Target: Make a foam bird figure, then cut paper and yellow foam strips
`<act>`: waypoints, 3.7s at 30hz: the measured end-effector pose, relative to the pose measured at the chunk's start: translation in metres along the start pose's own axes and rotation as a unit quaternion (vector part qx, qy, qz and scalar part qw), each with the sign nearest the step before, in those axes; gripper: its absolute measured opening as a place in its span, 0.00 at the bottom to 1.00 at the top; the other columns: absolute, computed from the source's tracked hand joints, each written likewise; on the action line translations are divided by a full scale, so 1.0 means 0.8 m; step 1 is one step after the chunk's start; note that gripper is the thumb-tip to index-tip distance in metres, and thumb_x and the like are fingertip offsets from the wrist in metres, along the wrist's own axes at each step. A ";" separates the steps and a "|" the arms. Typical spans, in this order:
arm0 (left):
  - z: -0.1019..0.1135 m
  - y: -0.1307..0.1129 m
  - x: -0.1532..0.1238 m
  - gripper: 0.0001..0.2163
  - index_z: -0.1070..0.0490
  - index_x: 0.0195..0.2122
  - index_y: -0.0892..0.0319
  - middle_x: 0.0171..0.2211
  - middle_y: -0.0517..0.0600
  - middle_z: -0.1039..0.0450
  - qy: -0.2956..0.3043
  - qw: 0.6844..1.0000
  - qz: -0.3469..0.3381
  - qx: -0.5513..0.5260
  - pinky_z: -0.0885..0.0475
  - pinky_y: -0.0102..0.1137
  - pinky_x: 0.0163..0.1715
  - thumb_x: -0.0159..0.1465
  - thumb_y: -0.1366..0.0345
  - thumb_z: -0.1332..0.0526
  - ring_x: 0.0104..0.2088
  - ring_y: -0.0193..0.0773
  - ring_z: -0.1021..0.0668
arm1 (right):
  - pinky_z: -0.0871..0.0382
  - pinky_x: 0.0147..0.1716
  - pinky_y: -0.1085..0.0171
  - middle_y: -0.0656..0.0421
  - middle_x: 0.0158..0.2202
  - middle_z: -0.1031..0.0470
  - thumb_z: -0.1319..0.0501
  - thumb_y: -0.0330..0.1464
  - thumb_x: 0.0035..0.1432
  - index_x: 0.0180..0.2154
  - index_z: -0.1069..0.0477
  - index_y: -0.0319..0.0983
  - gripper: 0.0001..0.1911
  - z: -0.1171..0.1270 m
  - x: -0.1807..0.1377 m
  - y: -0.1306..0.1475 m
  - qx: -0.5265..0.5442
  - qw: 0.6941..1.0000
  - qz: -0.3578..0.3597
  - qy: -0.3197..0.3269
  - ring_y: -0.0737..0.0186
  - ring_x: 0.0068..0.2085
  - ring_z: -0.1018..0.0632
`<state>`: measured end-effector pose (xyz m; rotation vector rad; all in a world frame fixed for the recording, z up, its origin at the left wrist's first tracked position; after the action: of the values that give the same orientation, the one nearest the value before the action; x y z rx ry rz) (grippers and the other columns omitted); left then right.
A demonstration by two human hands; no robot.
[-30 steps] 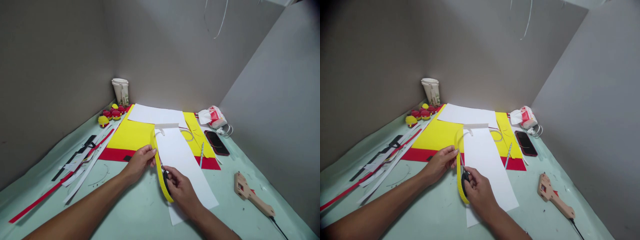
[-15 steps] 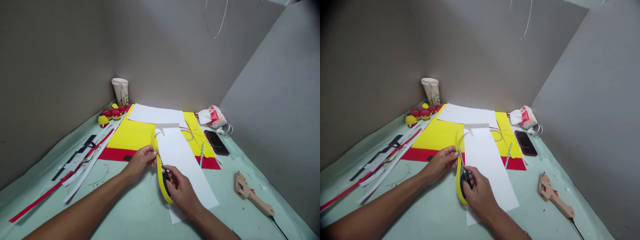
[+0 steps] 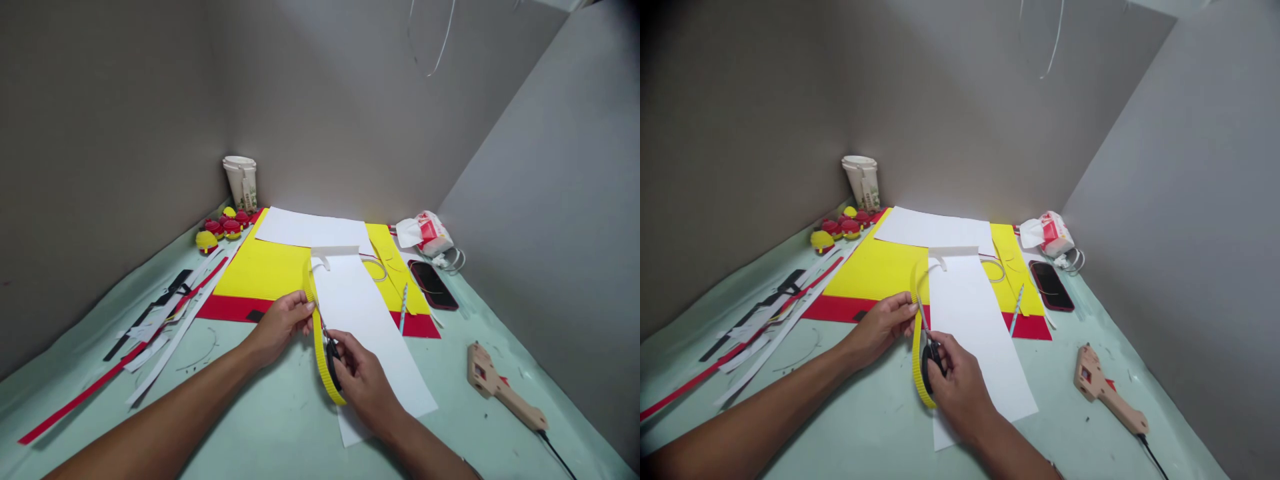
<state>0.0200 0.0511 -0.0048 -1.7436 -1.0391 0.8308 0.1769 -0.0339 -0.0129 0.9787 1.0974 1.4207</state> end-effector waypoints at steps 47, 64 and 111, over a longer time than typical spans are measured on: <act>-0.005 0.003 -0.004 0.11 0.34 0.30 0.59 0.20 0.42 0.34 0.023 0.998 -0.005 0.060 0.38 0.23 0.20 0.59 0.60 0.35 0.19 0.26 0.33 | 0.33 0.32 0.67 0.64 0.31 0.30 0.27 0.35 0.45 0.48 0.34 0.39 0.29 -0.005 0.008 -0.008 0.164 0.985 -0.054 -0.012 0.67 0.32 0.28; -0.003 0.001 -0.007 0.10 0.26 0.36 0.61 0.23 0.44 0.35 0.001 0.999 0.013 0.041 0.43 0.23 0.20 0.57 0.61 0.33 0.21 0.27 0.35 | 0.39 0.21 0.73 0.69 0.25 0.33 0.26 0.31 0.40 0.45 0.31 0.39 0.28 -0.012 0.008 -0.009 0.179 0.979 -0.092 0.037 0.74 0.22 0.35; 0.039 -0.044 0.060 0.10 0.25 0.45 0.64 0.46 0.60 0.21 -0.155 0.984 -0.071 -0.059 0.24 0.33 0.48 0.61 0.72 0.37 0.43 0.40 0.18 | 0.26 0.36 0.58 0.53 0.41 0.24 0.30 0.50 0.48 0.49 0.35 0.42 0.32 -0.010 0.008 0.002 0.323 0.940 -0.106 0.028 0.56 0.40 0.22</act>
<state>0.0027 0.1138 0.0122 -1.6461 -1.4273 0.9872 0.1683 -0.0285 -0.0128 1.2268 1.7143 0.9210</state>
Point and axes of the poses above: each hand's wrist, its own x-axis towards the middle knuckle, its own z-axis out of the back of the hand, y = z × x, the point moved 2 cm from there along x, towards the middle knuckle
